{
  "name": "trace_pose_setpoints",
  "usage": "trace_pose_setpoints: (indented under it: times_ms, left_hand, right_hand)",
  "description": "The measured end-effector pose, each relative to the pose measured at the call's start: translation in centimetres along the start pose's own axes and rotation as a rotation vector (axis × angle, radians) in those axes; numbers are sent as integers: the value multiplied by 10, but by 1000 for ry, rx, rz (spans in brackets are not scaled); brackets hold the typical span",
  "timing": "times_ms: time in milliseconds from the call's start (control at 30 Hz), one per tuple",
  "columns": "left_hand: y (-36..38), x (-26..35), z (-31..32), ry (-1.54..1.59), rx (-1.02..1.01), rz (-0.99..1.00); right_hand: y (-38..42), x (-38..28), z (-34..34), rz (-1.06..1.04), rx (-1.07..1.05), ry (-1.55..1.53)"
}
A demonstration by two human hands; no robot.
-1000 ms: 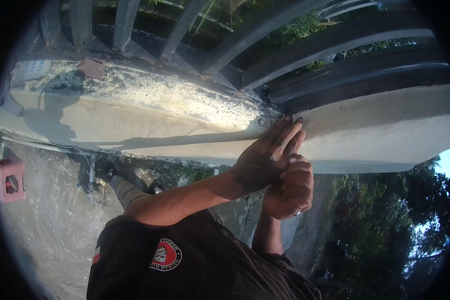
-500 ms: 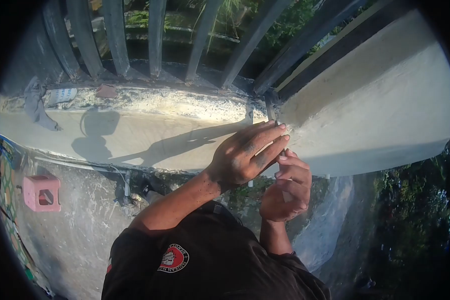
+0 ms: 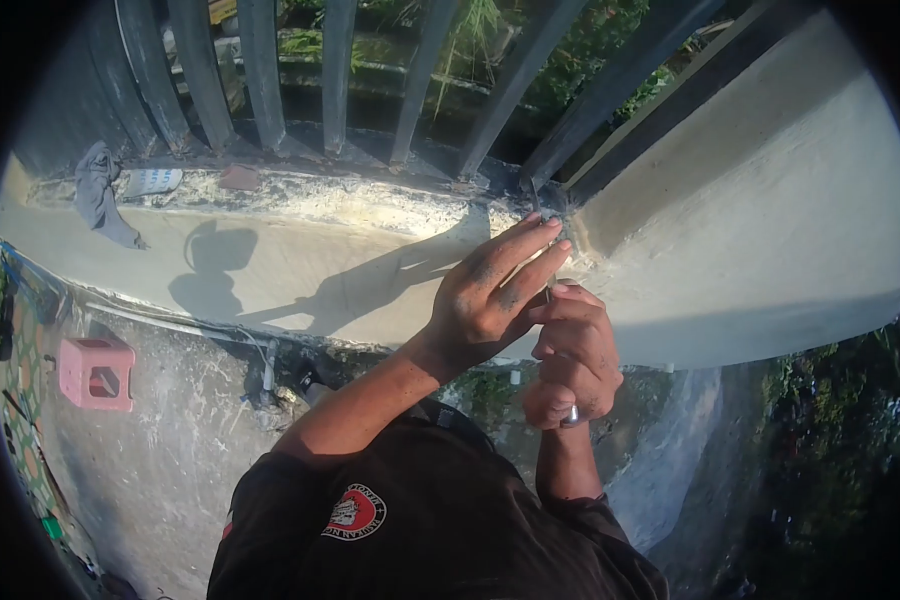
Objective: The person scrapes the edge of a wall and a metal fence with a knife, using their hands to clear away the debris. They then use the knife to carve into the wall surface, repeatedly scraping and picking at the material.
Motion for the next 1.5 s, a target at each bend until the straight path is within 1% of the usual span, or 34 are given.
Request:
trace_pose_setpoints:
  times_ms: [33,167,400,467,500,567,633,700,867,933,967,1000,1033,1067,1133,1300,1367,1467,1500]
  left_hand:
    - [3,0,0,3,4,-40]
    - [17,-3,3,15,18,-72]
    - [28,-14,-5,101,-3,-168]
    - [30,-18,-8,139,-1,-195]
    - [28,-19,-9,139,2,-195]
    - [21,-17,-9,99,-13,-133]
    - [16,-15,-8,110,-14,-151]
    - [17,-17,-8,126,-16,-165]
    - [22,-21,-19,134,-34,-183]
    - [18,-21,-19,137,-34,-181]
    - [14,-20,-17,146,-38,-175]
    - [10,-19,-13,154,-45,-171]
    - [4,-20,-12,157,-20,-157]
    - [-1,-21,-13,163,4,-145]
    - [-5,-26,-12,209,-31,-152]
    - [0,-41,-15,339,-119,-215]
    - [5,-46,-17,421,-143,-244]
    - [11,-53,-20,448,-169,-260]
    - [11,-52,-21,442,-169,-269]
  right_hand:
    - [1,1,2,-7,-26,14]
    - [4,0,8,-31,-127,59]
    - [12,2,21,-30,-228,18]
    - [14,0,30,-68,-302,18]
    - [11,-1,31,-80,-305,14]
    - [3,-4,30,-92,-274,30]
    - [1,-5,29,-102,-243,46]
    - [6,-1,30,-47,-176,57]
    - [15,-6,46,-71,-197,80]
    - [10,-6,41,-16,-104,46]
    - [8,-7,43,-13,-100,53]
    - [4,-7,43,-8,-48,15]
    - [0,-6,43,-6,8,-21]
    - [-4,-8,44,-6,20,-8]
    - [-11,-9,47,56,-51,81]
    - [-14,-7,61,78,-63,149]
    - [-11,-7,67,35,-119,152]
    - [-7,-7,74,57,-179,143]
    - [-7,-7,74,68,-159,148]
Point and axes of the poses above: each hand's wrist, its own y-axis away from the middle knuckle, its own z-axis out of the palm, x = y × z, the point moved 7 cm from there along -y, towards the middle knuckle, and after that the axes turned 11 degrees about x, right-handed, at the moved point
